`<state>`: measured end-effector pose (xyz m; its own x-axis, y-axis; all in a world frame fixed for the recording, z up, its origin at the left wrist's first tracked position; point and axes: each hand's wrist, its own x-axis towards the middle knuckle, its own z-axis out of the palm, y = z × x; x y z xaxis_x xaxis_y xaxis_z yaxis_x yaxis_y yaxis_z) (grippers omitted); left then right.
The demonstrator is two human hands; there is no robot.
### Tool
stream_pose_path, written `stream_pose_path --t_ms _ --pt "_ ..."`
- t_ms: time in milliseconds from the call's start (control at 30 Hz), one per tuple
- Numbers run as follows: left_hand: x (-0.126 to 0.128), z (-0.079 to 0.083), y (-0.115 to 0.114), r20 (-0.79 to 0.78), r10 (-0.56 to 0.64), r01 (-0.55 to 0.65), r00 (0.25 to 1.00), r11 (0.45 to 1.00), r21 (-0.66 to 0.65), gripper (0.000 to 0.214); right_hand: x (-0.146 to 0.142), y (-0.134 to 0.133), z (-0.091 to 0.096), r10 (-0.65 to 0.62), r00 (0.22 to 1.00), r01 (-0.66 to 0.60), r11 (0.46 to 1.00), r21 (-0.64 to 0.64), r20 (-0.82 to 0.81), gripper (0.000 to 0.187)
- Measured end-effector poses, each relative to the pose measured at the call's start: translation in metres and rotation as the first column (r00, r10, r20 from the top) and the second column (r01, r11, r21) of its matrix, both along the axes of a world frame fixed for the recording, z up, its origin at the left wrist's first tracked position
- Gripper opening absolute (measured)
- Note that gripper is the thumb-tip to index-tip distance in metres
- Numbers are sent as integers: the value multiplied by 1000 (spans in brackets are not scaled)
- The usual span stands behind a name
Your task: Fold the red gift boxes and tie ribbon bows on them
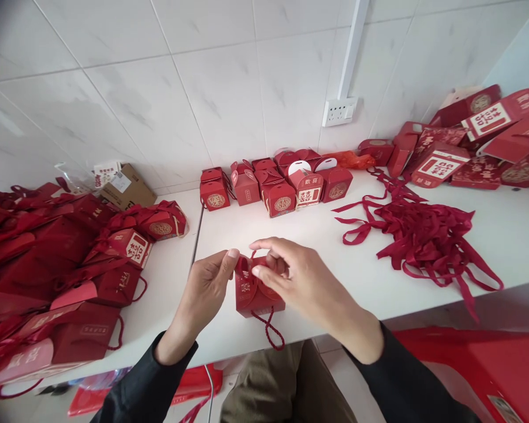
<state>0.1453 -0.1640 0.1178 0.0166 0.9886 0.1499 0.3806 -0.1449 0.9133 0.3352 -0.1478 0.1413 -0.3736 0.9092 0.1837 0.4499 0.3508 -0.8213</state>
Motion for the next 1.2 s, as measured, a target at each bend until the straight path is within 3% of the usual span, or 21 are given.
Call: stream_pose_path --t_ms 167,267,400,567,667,800,967,1200 --pt "2 0 1 43 -10 10 999 1000 4 56 -22 0 -7 -30 999 36 984 172 -41 9" --pt "1 3 -2 45 -64 64 997 998 3 48 -23 2 -9 -55 997 66 973 223 -52 10" --pt "-1 -1 -4 -12 -64 65 998 998 13 22 -15 4 -7 -74 994 83 990 112 -76 13" --pt "-8 -14 -8 124 53 -51 991 999 -14 34 9 7 -9 -84 996 85 996 -24 42 31" --pt "-11 -16 -13 70 136 -137 988 990 9 30 25 9 -13 -92 985 102 993 -60 146 31" --pt "-12 -17 -21 -109 308 -283 945 938 198 16 35 8 -18 -103 976 128 984 -121 193 26" --pt "-12 -21 -23 -202 377 -268 904 867 420 14 33 9 -24 -101 975 125 986 -112 197 22" --pt "-13 -29 -21 -148 378 -317 914 893 319 16 31 15 -35 -58 985 91 975 -200 164 29"
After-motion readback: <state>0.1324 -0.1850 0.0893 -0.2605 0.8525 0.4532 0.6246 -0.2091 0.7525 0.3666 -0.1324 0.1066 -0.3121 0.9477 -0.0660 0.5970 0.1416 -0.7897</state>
